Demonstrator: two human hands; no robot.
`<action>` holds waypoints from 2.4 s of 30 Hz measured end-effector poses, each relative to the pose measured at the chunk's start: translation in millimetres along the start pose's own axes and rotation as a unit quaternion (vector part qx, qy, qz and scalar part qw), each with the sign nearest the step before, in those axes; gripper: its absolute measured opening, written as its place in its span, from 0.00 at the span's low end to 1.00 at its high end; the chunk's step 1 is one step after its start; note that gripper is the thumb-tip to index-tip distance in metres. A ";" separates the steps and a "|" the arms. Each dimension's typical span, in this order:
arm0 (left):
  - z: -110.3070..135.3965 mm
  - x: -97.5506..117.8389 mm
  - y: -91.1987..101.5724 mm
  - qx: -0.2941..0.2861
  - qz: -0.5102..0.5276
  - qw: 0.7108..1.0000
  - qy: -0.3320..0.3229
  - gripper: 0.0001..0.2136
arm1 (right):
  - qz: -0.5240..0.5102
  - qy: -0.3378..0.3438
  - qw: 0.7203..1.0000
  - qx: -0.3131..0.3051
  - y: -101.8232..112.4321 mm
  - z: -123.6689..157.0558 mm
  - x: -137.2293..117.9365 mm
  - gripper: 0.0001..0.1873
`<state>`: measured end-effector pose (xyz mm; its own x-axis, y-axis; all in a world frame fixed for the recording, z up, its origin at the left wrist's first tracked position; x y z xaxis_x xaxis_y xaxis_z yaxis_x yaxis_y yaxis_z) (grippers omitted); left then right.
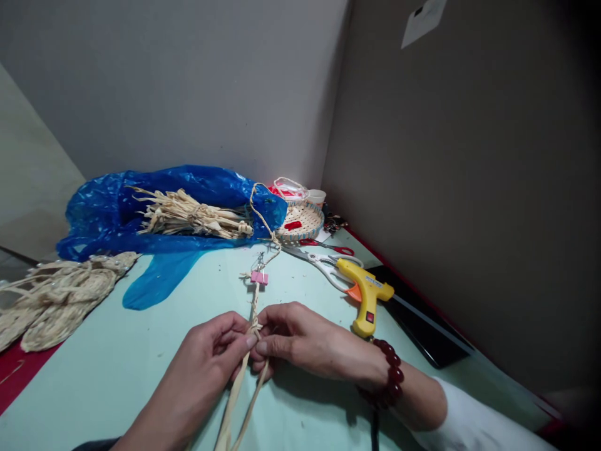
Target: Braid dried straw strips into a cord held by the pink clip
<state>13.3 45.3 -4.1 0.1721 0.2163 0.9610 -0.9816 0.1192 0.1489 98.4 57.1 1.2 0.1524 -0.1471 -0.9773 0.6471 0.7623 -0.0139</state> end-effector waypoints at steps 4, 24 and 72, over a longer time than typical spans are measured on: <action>0.5 -0.7 5.5 0.009 -0.052 0.999 0.001 0.10 | 0.048 -0.005 0.999 -0.012 4.5 2.6 -6.7 0.04; 15.7 17.6 5.6 0.080 -0.313 0.942 -0.095 0.12 | 0.067 -0.015 0.982 0.173 27.0 -0.6 4.9 0.06; -1.1 5.4 7.3 -0.027 -0.158 0.987 -0.007 0.12 | -0.161 0.021 0.977 0.138 17.3 -0.7 3.1 0.05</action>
<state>7.1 48.4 2.0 0.4666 0.1461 0.8723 -0.8736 0.2299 0.4288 109.5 70.2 -2.2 -0.1197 -0.3199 -0.9399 0.8343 0.4808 -0.2699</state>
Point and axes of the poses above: each hand's wrist, its own z-axis away from the middle knuckle, its own y-axis out of the back of the hand, x = y × z, the point moved 10 cm from there along -z, towards the middle knuckle, and after that the axes turned 1 degree about -y, right-handed, at the moved point
